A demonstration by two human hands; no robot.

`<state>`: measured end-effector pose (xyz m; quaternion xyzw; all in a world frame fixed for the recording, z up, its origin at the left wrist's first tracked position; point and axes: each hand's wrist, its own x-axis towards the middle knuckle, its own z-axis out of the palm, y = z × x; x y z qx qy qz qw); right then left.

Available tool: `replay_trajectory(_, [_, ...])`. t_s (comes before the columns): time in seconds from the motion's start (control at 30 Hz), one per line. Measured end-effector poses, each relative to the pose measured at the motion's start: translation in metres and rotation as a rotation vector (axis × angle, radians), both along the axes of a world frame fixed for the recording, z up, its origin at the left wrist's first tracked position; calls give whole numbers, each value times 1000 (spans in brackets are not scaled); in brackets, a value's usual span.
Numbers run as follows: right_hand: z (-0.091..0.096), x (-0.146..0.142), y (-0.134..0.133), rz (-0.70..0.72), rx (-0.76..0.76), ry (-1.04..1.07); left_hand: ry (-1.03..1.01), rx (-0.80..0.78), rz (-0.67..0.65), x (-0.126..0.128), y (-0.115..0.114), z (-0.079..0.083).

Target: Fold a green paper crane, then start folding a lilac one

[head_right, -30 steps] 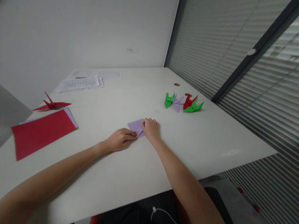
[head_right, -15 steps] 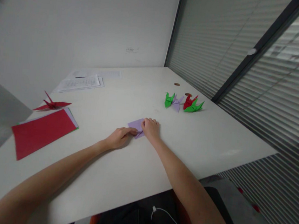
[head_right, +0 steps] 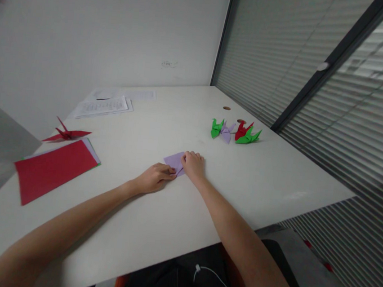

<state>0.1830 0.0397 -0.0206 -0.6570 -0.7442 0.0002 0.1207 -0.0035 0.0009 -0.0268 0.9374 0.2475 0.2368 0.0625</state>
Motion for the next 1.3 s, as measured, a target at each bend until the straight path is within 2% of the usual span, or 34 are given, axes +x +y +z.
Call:
replay_trajectory(0.2, [0, 0, -1, 1, 2, 2, 51, 25, 1, -1, -1, -1])
replay_trajectory(0.47, [1, 0, 0, 6, -22, -8, -42, -149, 95, -2, 1, 5])
replay_trajectory(0.9, [0, 0, 1, -1, -3, 10, 33, 2, -12, -4, 2, -3])
replay_trajectory(1.3, [2, -1, -1, -8, 1, -1, 7, 26, 6, 0, -2, 1])
